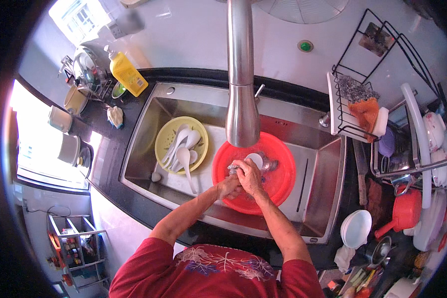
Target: The person washes white plastic spoons and metal spoons in a red plastic basin filled with soapy water. They scrub each spoon with a sponge and place the cleaned items into a yellow colander in the sink. The person handles the spoons one by one, rinsing them under the tap before moving them to the colander.
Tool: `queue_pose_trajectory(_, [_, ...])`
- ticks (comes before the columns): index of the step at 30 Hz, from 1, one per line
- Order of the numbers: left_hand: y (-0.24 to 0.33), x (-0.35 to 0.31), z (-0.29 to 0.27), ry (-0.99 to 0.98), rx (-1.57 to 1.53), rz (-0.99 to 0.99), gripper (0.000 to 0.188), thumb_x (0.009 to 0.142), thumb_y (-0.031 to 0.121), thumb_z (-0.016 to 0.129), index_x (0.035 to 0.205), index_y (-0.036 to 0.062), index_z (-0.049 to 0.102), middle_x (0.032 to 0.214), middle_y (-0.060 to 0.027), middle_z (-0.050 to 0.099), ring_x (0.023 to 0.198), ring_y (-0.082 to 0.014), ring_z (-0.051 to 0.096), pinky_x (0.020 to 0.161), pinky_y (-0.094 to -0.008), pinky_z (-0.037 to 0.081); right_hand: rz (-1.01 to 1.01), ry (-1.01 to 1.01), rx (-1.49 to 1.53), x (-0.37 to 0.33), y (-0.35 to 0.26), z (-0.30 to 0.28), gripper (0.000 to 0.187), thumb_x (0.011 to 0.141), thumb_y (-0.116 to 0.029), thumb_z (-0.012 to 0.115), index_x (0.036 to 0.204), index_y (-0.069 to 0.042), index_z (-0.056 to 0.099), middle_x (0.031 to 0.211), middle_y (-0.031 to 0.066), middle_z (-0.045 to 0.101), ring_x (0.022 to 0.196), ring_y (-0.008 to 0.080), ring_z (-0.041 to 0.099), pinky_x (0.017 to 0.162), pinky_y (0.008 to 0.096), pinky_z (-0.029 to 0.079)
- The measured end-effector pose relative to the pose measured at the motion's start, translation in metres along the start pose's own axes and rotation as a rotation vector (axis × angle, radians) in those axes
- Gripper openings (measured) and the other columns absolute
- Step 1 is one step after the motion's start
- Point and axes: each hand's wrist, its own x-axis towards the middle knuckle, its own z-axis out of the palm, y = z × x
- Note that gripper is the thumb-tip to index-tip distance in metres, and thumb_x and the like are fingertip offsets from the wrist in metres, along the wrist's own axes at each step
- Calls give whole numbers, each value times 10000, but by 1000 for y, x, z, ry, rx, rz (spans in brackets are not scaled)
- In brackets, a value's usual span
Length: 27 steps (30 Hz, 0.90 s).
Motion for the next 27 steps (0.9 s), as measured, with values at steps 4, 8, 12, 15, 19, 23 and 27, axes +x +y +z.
queue_pose_trajectory(4, [-15, -14, 17, -55, -15, -1, 101, 874, 253, 426, 848, 171, 479, 496, 68, 283, 360, -44, 232, 313, -210, 163, 89, 335, -72, 1, 52, -1, 185, 729, -61, 507, 910, -28, 517, 852, 166, 534, 823, 318, 536, 722, 396, 416])
queue_pose_trajectory(8, [-14, -27, 17, 28, -176, 89, 129, 878, 293, 420, 907, 182, 479, 494, 64, 269, 351, -47, 215, 304, -210, 157, 367, 246, -342, -26, 93, -12, 203, 733, -84, 517, 930, -39, 500, 852, 163, 540, 849, 325, 540, 708, 397, 416])
queue_pose_trajectory(12, [-27, -14, -3, 111, -395, 113, 223, 858, 388, 416, 916, 178, 464, 528, 41, 328, 377, -55, 249, 329, -216, 174, 178, -224, -816, -67, 71, -18, 248, 715, -82, 540, 957, -62, 490, 889, 154, 541, 837, 299, 538, 714, 390, 418])
queue_pose_trajectory(15, [-25, -8, -1, 301, -286, 218, 309, 836, 483, 396, 912, 191, 464, 534, 32, 356, 387, -73, 271, 346, -232, 196, 395, -777, -333, -55, 84, -9, 297, 696, -44, 553, 981, -67, 468, 929, 129, 527, 838, 234, 524, 742, 350, 418])
queue_pose_trajectory(19, [-25, -3, -7, 405, -266, 117, 309, 848, 514, 333, 879, 244, 478, 535, 25, 382, 380, -75, 279, 333, -214, 206, 121, -274, 287, -43, 7, -17, 269, 713, 20, 523, 967, -49, 466, 894, 67, 512, 852, 145, 490, 787, 280, 393])
queue_pose_trajectory(23, [-21, -12, -2, 167, -331, 55, 418, 831, 566, 313, 748, 190, 477, 526, 32, 382, 358, -74, 255, 331, -224, 186, -15, -59, 201, -34, -43, -4, 278, 731, 33, 508, 997, -46, 495, 917, 110, 556, 887, 243, 546, 776, 327, 427])
queue_pose_trajectory(27, [-22, -19, -3, -32, -284, 138, 503, 817, 624, 255, 718, 171, 449, 489, 40, 360, 318, -65, 225, 299, -213, 156, -139, 24, 0, -14, -28, -4, 266, 713, 56, 485, 946, -56, 547, 881, 128, 552, 841, 298, 545, 732, 363, 444])
